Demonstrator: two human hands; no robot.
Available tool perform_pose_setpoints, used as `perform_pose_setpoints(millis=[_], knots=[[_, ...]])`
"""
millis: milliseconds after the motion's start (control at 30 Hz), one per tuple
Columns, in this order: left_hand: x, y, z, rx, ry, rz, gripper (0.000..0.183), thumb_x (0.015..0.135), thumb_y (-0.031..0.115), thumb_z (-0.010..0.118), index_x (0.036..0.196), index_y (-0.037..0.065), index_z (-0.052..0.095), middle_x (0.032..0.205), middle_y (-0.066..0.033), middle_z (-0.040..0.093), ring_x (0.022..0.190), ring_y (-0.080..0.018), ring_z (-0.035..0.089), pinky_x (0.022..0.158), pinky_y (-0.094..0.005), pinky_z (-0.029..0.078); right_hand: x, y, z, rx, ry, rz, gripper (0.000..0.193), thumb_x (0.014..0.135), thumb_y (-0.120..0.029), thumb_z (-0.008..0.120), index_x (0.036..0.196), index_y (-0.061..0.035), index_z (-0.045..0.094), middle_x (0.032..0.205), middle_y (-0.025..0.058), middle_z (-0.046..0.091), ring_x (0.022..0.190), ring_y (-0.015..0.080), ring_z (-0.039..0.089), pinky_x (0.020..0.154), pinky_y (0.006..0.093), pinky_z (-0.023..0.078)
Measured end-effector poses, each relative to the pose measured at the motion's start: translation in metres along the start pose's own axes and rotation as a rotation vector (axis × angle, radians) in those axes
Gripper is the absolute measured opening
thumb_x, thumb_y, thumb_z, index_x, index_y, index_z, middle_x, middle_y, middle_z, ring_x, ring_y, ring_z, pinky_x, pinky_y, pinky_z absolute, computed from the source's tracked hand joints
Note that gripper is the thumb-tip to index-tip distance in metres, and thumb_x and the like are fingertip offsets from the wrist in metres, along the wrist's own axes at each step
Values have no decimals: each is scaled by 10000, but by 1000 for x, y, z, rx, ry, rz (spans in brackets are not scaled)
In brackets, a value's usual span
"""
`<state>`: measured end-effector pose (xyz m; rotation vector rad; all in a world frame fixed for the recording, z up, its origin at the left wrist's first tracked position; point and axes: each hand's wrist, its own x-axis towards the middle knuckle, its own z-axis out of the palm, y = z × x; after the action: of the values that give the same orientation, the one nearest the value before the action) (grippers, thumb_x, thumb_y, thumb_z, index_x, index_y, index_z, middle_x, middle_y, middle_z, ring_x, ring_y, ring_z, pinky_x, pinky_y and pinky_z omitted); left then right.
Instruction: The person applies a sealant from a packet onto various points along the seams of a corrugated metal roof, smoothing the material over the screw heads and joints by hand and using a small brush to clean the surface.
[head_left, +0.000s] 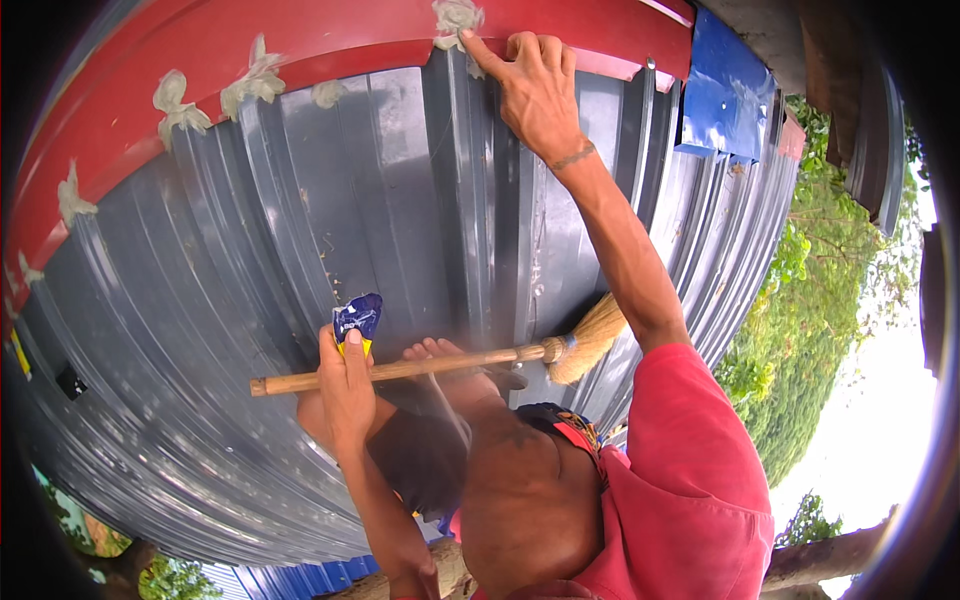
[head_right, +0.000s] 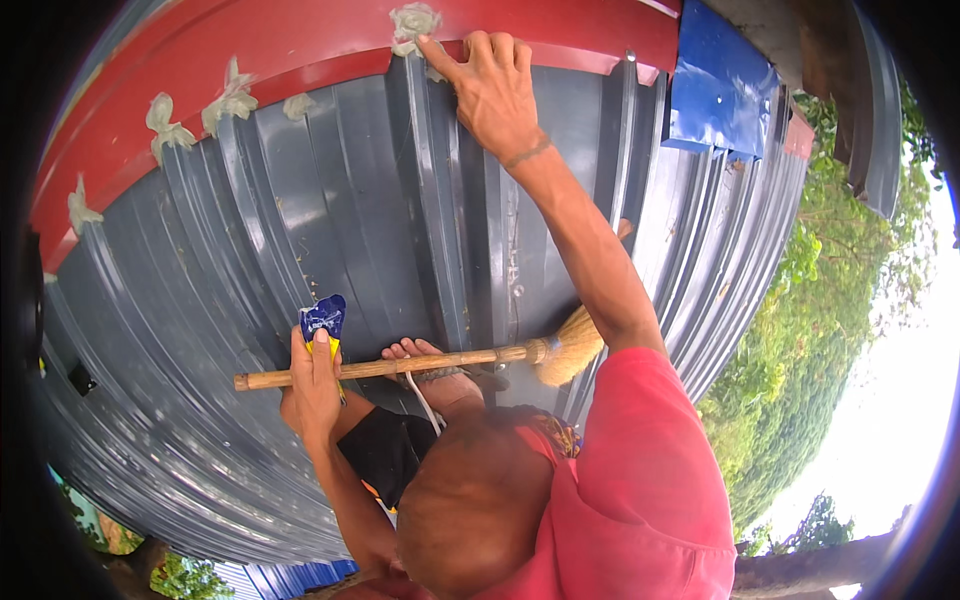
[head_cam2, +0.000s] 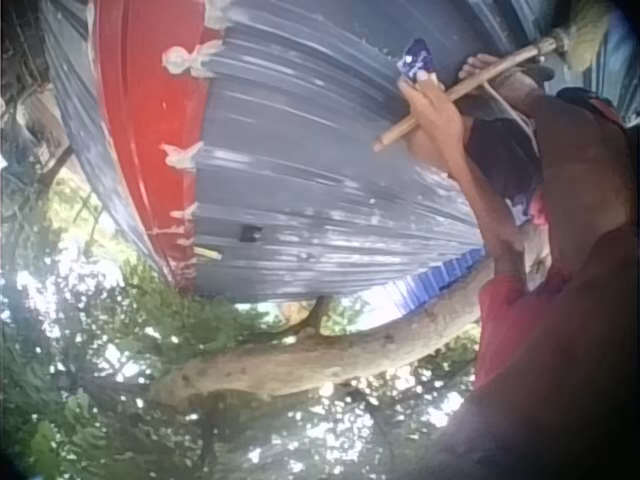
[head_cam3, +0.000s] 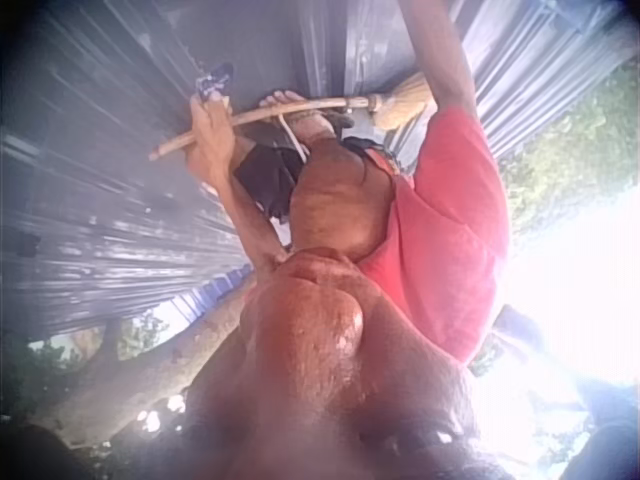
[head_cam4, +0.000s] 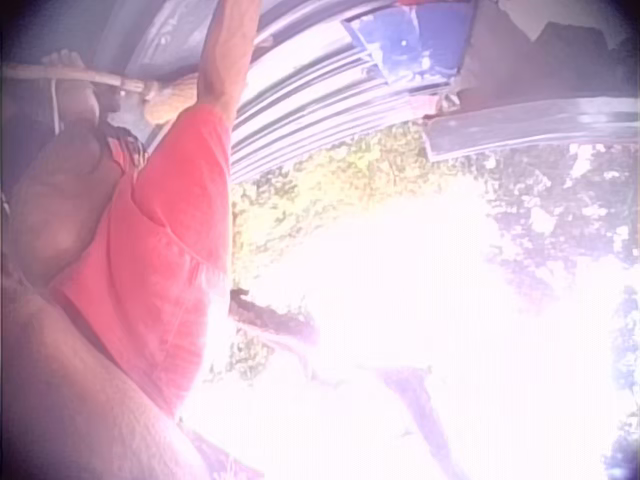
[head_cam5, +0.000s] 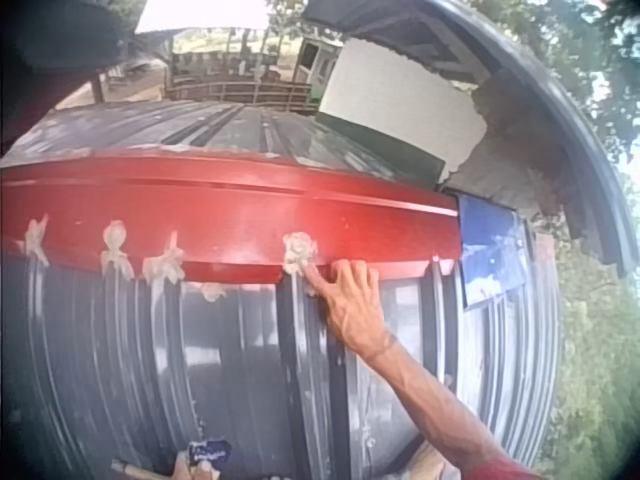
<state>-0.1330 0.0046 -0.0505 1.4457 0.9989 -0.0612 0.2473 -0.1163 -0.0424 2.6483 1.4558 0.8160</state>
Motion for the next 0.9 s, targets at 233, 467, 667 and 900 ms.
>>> perform_pose_setpoints(millis=[233, 467, 667, 900], knots=[[2, 1, -1, 19, -15, 10, 342, 1124, 382, 470, 1084, 47, 527, 772, 0, 513, 657, -66, 452, 608, -254, 399, 3, -27, -9, 51, 52, -48, 667, 830, 4, 615, 1443, -258, 601, 1043, 84, 540, 986, 278, 503, 953, 458, 395], [3, -1, 0, 7, -19, 18, 337, 1122, 380, 482, 1090, 47, 528, 778, 2, 516, 663, -62, 458, 605, -251, 401, 7, -37, 2, -3, 78, -60, 634, 846, -48, 653, 1448, -239, 591, 1074, 88, 548, 1006, 281, 500, 977, 463, 393], [1, 0, -1, -7, -7, -13, 330, 1121, 369, 485, 1087, 43, 526, 777, -4, 511, 668, -65, 466, 606, -248, 402, 1, -32, 2, -49, 52, 6, 645, 836, -42, 642, 1442, -261, 608, 1075, 92, 536, 1003, 290, 493, 963, 450, 388], [2, 6, -4, 61, -35, -33, 347, 1121, 386, 473, 1089, 47, 536, 773, -3, 528, 663, -62, 476, 604, -249, 403, -8, -22, 3, -12, 0, 94, 729, 821, 26, 598, 1480, -284, 580, 1053, 88, 516, 991, 295, 488, 943, 447, 385]])
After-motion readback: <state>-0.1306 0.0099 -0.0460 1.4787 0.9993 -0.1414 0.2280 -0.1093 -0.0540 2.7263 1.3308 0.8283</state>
